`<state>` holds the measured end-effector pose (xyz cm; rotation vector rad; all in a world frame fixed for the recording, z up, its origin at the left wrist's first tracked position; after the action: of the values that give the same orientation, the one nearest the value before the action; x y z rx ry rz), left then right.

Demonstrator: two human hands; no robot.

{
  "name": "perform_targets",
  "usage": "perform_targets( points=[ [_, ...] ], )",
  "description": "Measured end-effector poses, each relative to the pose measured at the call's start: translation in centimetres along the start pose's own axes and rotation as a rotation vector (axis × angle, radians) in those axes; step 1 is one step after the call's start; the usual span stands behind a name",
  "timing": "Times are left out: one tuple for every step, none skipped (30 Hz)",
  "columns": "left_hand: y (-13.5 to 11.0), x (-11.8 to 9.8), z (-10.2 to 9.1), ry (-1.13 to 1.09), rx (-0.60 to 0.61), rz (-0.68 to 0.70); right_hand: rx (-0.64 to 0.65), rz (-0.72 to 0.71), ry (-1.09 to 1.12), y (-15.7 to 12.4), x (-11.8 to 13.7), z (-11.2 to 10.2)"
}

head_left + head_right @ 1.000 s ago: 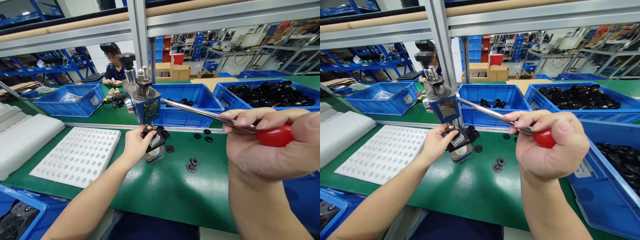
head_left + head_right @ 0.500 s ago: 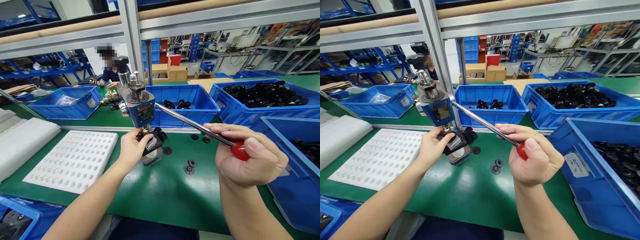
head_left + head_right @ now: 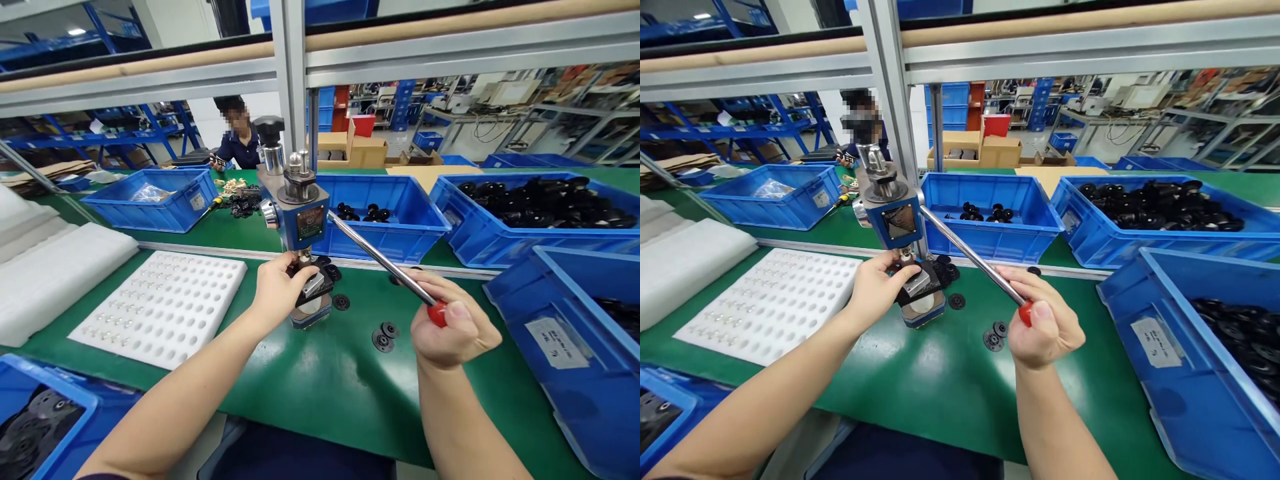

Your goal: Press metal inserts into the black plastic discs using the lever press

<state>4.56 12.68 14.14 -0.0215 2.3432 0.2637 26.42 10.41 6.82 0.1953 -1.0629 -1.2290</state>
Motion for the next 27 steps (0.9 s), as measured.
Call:
perform_targets(
  points=[
    [0.0, -0.1, 0.0, 0.004, -0.002, 0.003, 0.015, 0.007, -0.013, -0.2, -0.2, -0.1],
    [0.1, -0.1, 0.1, 0.006, -0.001, 0.008, 0.03, 0.019, -0.03, -0.4, -0.3, -0.2],
    [0.1, -0.1, 0.2, 0.007, 0.001, 0.014, 0.043, 0.03, -0.052, -0.5, -0.3, -0.3],
    [0.2, -0.1, 0.3, 0.007, 0.002, 0.021, 0.056, 0.041, -0.082, -0.4, -0.3, -0.4],
    [0.2, -0.1, 0.4, 0.007, 0.002, 0.028, 0.07, 0.052, -0.119, -0.3, -0.2, -0.5],
    [0.3, -0.1, 0.5, 0.011, -0.001, 0.033, 0.084, 0.066, -0.155, -0.1, 0.0, -0.6],
    [0.3, 0.0, 0.5, 0.017, -0.006, 0.038, 0.094, 0.086, -0.183, 0.0, 0.1, -0.6],
    [0.4, 0.1, 0.6, 0.026, -0.012, 0.044, 0.093, 0.11, -0.196, 0.1, 0.3, -0.7],
    [0.4, 0.2, 0.6, 0.034, -0.015, 0.052, 0.079, 0.133, -0.194, 0.2, 0.6, -0.7],
    [0.4, 0.2, 0.7, 0.039, -0.015, 0.06, 0.058, 0.152, -0.186, 0.2, 0.7, -0.7],
    [0.4, 0.3, 0.7, 0.041, -0.015, 0.067, 0.037, 0.169, -0.186, 0.1, 0.8, -0.8],
    [0.4, 0.3, 0.7, 0.041, -0.014, 0.072, 0.018, 0.178, -0.206, -0.1, 0.8, -0.8],
    [0.4, 0.3, 0.8, 0.041, -0.013, 0.075, 0.001, 0.178, -0.252, -0.3, 0.8, -0.9],
    [0.4, 0.3, 0.8, 0.042, -0.013, 0.075, -0.013, 0.17, -0.317, -0.7, 0.6, -1.1],
    [0.4, 0.3, 0.8, 0.046, -0.014, 0.074, -0.029, 0.156, -0.388, -1.0, 0.4, -1.2],
    [0.4, 0.3, 0.8, 0.05, -0.016, 0.074, -0.046, 0.139, -0.453, -1.3, 0.2, -1.4],
    [0.4, 0.3, 0.8, 0.054, -0.017, 0.074, -0.06, 0.122, -0.504, -1.6, -0.1, -1.5],
    [0.4, 0.2, 0.8, 0.057, -0.018, 0.072, -0.065, 0.11, -0.54, -1.8, -0.3, -1.6],
    [0.4, 0.1, 0.7, 0.06, -0.02, 0.068, -0.061, 0.101, -0.566, -1.9, -0.3, -1.6],
    [0.3, -0.1, 0.7, 0.061, -0.025, 0.064, -0.048, 0.094, -0.586, -1.8, -0.3, -1.5],
    [0.3, -0.2, 0.6, 0.064, -0.032, 0.059, -0.025, 0.089, -0.604, -1.7, -0.1, -1.3],
    [0.3, -0.4, 0.5, 0.068, -0.04, 0.054, 0.007, 0.084, -0.619, -1.4, 0.1, -1.0],
    [0.3, -0.6, 0.4, 0.071, -0.049, 0.049, 0.043, 0.077, -0.63, -1.0, 0.5, -0.8],
    [0.3, -0.8, 0.3, 0.072, -0.058, 0.045, 0.077, 0.067, -0.634, -0.6, 0.8, -0.5],
    [0.3, -1.0, 0.3, 0.071, -0.065, 0.039, 0.103, 0.054, -0.633, -0.2, 1.1, -0.3],
    [0.3, -1.0, 0.3, 0.066, -0.071, 0.034, 0.122, 0.037, -0.627, 0.2, 1.3, -0.2],
    [0.3, -1.0, 0.4, 0.058, -0.075, 0.029, 0.127, 0.015, -0.623, 0.5, 1.4, -0.2]
  ],
)
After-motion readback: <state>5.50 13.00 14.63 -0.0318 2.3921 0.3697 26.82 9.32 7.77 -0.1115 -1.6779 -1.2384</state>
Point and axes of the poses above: each hand's wrist, its own y-axis towards the middle knuckle, its own z-axis out of the palm, x = y × z, the point moved 2 cm from there along y, towards the middle knuckle, and after that the axes turned 2 degrees about x, right-handed, at the moved point
